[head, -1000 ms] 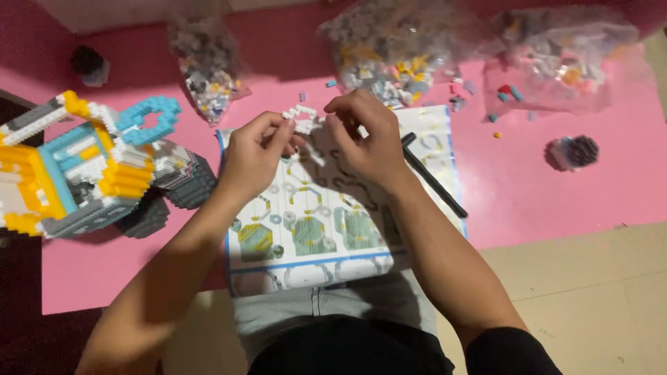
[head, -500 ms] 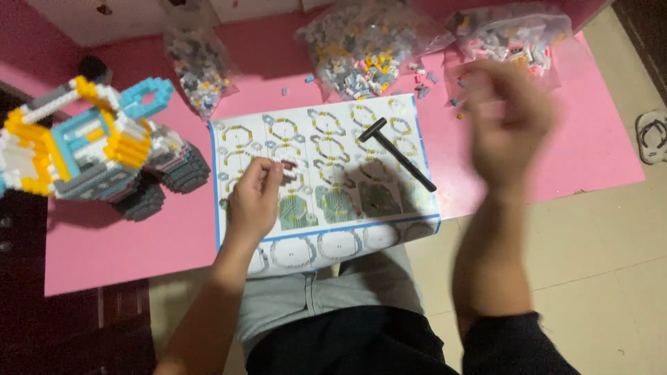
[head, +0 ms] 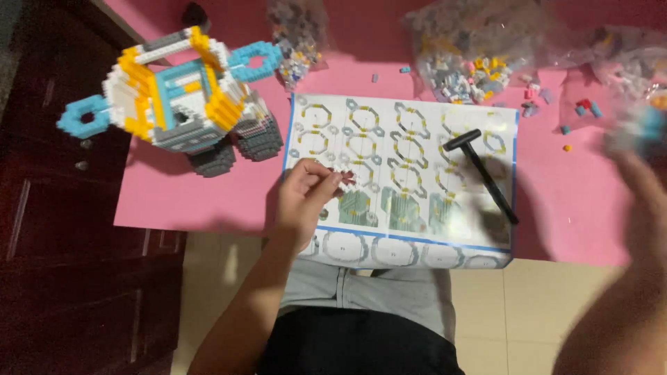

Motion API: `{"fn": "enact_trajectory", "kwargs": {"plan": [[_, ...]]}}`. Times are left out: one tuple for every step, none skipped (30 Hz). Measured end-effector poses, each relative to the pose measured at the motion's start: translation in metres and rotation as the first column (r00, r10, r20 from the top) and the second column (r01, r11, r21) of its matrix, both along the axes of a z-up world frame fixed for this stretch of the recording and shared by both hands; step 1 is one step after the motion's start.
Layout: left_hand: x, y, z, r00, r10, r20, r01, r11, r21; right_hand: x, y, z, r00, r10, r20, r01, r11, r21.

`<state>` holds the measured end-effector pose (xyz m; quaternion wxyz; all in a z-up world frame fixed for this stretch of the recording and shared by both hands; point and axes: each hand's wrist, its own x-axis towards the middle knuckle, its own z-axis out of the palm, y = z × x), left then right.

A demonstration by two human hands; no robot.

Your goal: The person assembles small white plastic bricks by hand, following a printed instruction manual. They connect the pieces to form a small ring-like structure and then attach it to a larger, partially built model.

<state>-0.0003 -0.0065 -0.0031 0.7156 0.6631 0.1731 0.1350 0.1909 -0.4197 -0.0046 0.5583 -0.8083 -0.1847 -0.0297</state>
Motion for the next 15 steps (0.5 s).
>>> {"fn": "enact_trajectory", "kwargs": {"plan": [[0.000, -0.005, 0.001, 0.999, 0.019, 0.031, -0.017, 0.998, -0.062, -0.022, 0.043, 0.026, 0.991, 0.061, -0.118, -0.024, 0.956, 0.292], [0.002, -0.007, 0.014, 1.000, 0.012, 0.025, -0.010, 0.998, -0.063, -0.022, 0.080, 0.025, 0.991, 0.054, -0.125, -0.016, 0.957, 0.290], [0.003, -0.009, 0.028, 0.997, 0.028, -0.072, -0.027, 1.000, 0.015, -0.022, 0.117, 0.023, 0.920, 0.270, -0.285, -0.105, 0.869, 0.484], [0.004, -0.010, 0.042, 0.985, 0.059, -0.162, -0.044, 0.995, 0.094, -0.019, 0.156, 0.023, 0.780, 0.495, -0.384, -0.135, 0.731, 0.669], [0.010, -0.012, 0.041, 0.985, 0.060, -0.165, -0.045, 0.995, 0.092, -0.017, 0.178, 0.026, 0.778, 0.495, -0.387, -0.134, 0.733, 0.667], [0.011, -0.011, 0.039, 0.976, 0.129, -0.174, -0.115, 0.990, 0.087, -0.017, 0.205, 0.027, 0.648, 0.612, -0.453, -0.119, 0.669, 0.733], [0.012, -0.009, 0.037, 0.963, 0.197, -0.184, -0.184, 0.979, 0.083, -0.018, 0.233, 0.027, 0.497, 0.714, -0.494, -0.086, 0.606, 0.790], [0.011, -0.005, 0.035, 0.957, 0.211, -0.199, -0.197, 0.976, 0.089, -0.018, 0.244, 0.025, 0.479, 0.722, -0.500, -0.082, 0.603, 0.793], [0.011, 0.000, 0.032, 0.954, 0.220, -0.204, -0.193, 0.971, 0.140, -0.018, 0.256, 0.023, 0.427, 0.697, -0.576, -0.033, 0.648, 0.761], [0.012, 0.004, 0.029, 0.953, 0.225, -0.204, -0.188, 0.964, 0.187, -0.016, 0.267, 0.022, 0.375, 0.665, -0.646, 0.008, 0.695, 0.719], [0.012, 0.009, 0.025, 0.948, 0.237, -0.214, -0.199, 0.962, 0.188, -0.016, 0.272, 0.019, 0.360, 0.669, -0.650, 0.005, 0.695, 0.719], [0.012, 0.013, 0.019, 0.963, 0.212, -0.165, -0.174, 0.960, 0.221, -0.015, 0.277, 0.017, 0.344, 0.711, -0.614, 0.036, 0.643, 0.765], [0.012, 0.017, 0.013, 0.976, 0.185, -0.117, -0.150, 0.955, 0.255, -0.015, 0.281, 0.015, 0.329, 0.750, -0.574, 0.069, 0.587, 0.806], [0.011, 0.019, 0.010, 0.973, 0.195, -0.124, -0.158, 0.954, 0.255, -0.011, 0.282, 0.004, 0.317, 0.752, -0.578, 0.068, 0.589, 0.805], [0.010, 0.022, 0.008, 0.981, 0.166, -0.103, -0.133, 0.953, 0.273, -0.008, 0.282, -0.006, 0.320, 0.762, -0.563, 0.099, 0.564, 0.820]]}}
